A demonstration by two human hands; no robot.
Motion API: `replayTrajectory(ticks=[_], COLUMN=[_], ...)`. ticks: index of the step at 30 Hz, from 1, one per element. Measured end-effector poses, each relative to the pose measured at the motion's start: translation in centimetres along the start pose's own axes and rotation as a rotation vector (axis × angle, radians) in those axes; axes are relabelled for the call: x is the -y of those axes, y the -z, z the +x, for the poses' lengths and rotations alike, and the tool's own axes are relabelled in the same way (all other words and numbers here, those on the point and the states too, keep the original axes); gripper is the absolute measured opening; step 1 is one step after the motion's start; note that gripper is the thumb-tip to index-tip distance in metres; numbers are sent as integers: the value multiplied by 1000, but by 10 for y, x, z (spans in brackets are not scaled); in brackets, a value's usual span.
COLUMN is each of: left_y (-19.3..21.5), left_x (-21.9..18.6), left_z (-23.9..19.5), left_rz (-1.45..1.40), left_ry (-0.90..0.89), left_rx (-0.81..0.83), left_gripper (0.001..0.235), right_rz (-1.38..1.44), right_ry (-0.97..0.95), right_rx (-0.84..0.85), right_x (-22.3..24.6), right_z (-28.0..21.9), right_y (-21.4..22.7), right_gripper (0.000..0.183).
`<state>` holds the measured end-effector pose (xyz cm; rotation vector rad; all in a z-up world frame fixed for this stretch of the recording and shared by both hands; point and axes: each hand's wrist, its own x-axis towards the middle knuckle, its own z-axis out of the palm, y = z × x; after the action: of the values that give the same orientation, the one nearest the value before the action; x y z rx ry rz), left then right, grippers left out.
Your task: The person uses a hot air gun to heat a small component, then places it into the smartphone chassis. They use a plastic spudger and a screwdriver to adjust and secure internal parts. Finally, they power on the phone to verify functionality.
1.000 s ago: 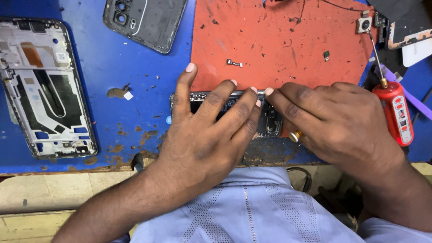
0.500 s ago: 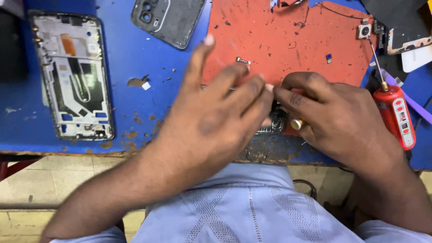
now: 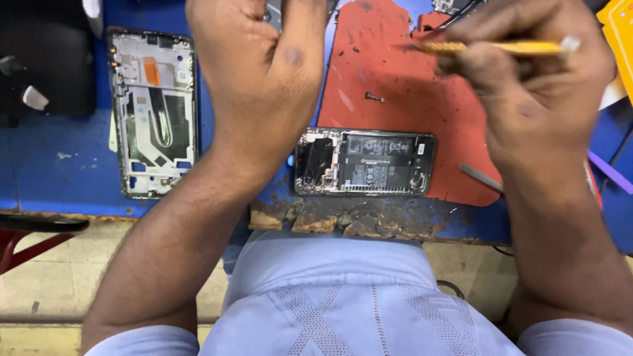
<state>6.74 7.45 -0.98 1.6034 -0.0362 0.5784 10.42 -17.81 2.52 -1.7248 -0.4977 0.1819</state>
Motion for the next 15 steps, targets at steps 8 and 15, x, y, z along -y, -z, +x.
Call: replayTrajectory(ticks=[8,15], left_y=[5,6], left_x=[1,-1], left_z=[5,3], left_rz=[110,81], left_ry=[-47,-45], left_rx=[-90,-66], left_gripper=[36,27], right_rz=[-145,-207], right_ry=[129,142], right_rx=[59,94], right_x=[-32,-34], right_z=[41,33], right_y=[-42,-50], right_gripper=[18,25])
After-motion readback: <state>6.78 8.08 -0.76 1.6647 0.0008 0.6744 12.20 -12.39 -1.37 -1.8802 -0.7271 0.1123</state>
